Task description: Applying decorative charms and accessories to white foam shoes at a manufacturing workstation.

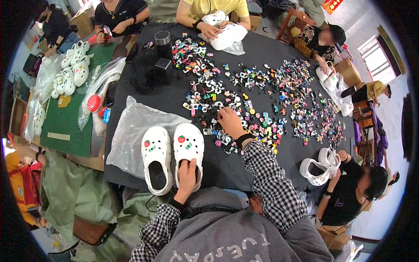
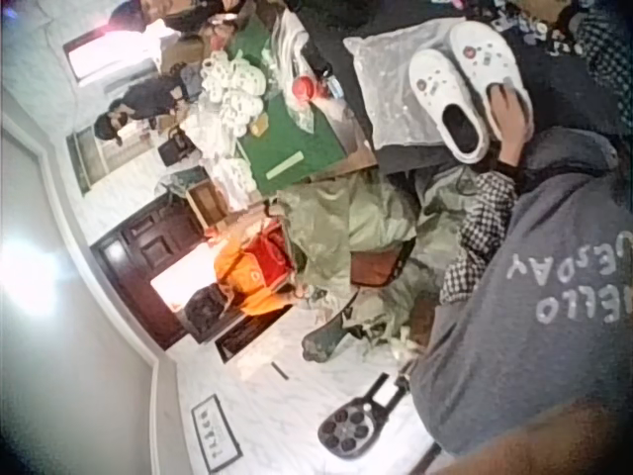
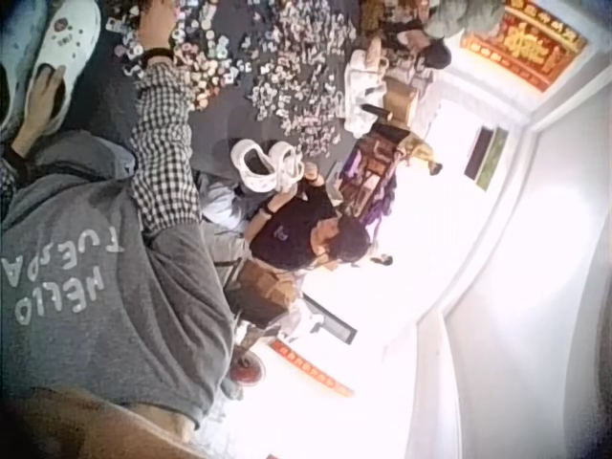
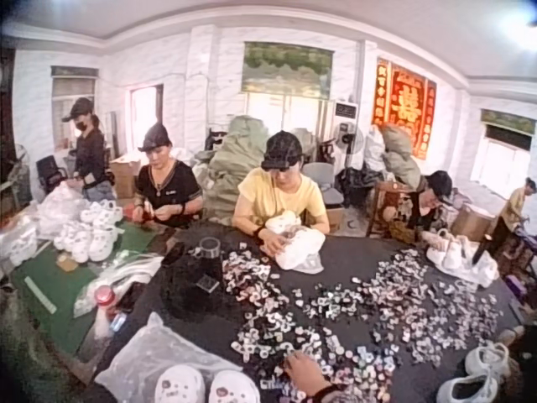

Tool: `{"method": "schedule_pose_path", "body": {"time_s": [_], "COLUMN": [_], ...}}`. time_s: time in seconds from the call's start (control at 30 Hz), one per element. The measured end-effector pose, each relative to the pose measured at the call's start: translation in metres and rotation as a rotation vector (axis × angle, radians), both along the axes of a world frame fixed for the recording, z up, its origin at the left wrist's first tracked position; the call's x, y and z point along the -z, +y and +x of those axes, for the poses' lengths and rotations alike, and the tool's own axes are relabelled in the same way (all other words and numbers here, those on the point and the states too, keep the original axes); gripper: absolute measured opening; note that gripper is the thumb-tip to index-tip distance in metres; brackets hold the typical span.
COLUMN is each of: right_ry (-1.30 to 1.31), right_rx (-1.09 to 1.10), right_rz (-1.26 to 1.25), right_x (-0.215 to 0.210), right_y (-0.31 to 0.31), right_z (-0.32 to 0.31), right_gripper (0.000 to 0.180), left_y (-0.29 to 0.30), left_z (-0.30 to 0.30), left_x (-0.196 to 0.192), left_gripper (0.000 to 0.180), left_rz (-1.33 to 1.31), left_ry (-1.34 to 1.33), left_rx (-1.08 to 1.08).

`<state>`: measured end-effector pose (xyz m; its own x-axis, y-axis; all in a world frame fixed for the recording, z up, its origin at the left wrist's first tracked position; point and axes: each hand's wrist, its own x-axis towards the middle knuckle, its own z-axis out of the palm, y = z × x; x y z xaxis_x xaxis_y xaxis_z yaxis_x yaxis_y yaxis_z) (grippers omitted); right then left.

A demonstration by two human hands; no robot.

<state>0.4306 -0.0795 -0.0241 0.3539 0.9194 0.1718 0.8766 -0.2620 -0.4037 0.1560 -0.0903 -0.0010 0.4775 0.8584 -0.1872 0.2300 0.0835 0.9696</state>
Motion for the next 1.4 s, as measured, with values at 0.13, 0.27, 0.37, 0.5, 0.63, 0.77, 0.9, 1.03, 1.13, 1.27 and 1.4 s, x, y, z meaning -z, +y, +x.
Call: {"method": "schedule_pose_path", "body": {"time_s": [0.13,0.27,0.37,0.5,0.63,0.77,0.9,1.03,1.13,1.27,1.4], "right_ry": [0.045,0.032,0.047,0.118,0.061,0.033,0.101,0.372,0.630,0.895,1.103], "right_rx": [0.056,0.144,-0.046,-0.079,-0.067,-0.118,-0.024,0.131,0.233,0.286,0.327], "right_rz": [0.017,0.093,0.090,0.053,0.027,-0.007,0.064,0.166,0.127,0.075,0.094], "right_x": [0.001,-0.002,-0.010,-0.013,-0.007,-0.003,0.002,-0.001,-0.015,-0.016,-0.007], "right_y": [-0.002,0.002,0.011,0.021,0.023,0.020,0.013,0.012,0.008,0.004,-0.003], "right_z": [0.003,-0.005,-0.011,-0.036,-0.046,-0.043,-0.041,-0.034,-0.031,-0.029,-0.022], "right_gripper": [0.017,0.015,0.014,0.014,0.016,0.016,0.014,0.014,0.017,0.021,0.018], "left_y": [0.000,0.000,0.000,0.002,0.002,0.002,0.001,0.001,0.002,0.003,0.003], "left_z": [0.001,-0.001,-0.001,0.000,0.002,0.000,0.000,0.002,-0.001,-0.003,0.000], "left_x": [0.004,0.001,0.001,-0.007,-0.010,-0.014,-0.006,-0.014,-0.009,-0.004,-0.004], "left_gripper": [0.029,0.029,0.029,0.031,0.030,0.029,0.029,0.032,0.033,0.033,0.033], "left_rz": [0.046,-0.015,-0.039,-0.045,-0.002,-0.052,-0.021,-0.021,-0.088,-0.078,-0.079], "left_ry": [-0.003,0.025,0.018,0.009,-0.033,0.080,0.000,-0.014,0.035,0.054,0.000], "left_rx": [-0.017,0.002,-0.002,0.012,0.011,0.042,0.010,0.020,0.052,0.050,0.050]}}
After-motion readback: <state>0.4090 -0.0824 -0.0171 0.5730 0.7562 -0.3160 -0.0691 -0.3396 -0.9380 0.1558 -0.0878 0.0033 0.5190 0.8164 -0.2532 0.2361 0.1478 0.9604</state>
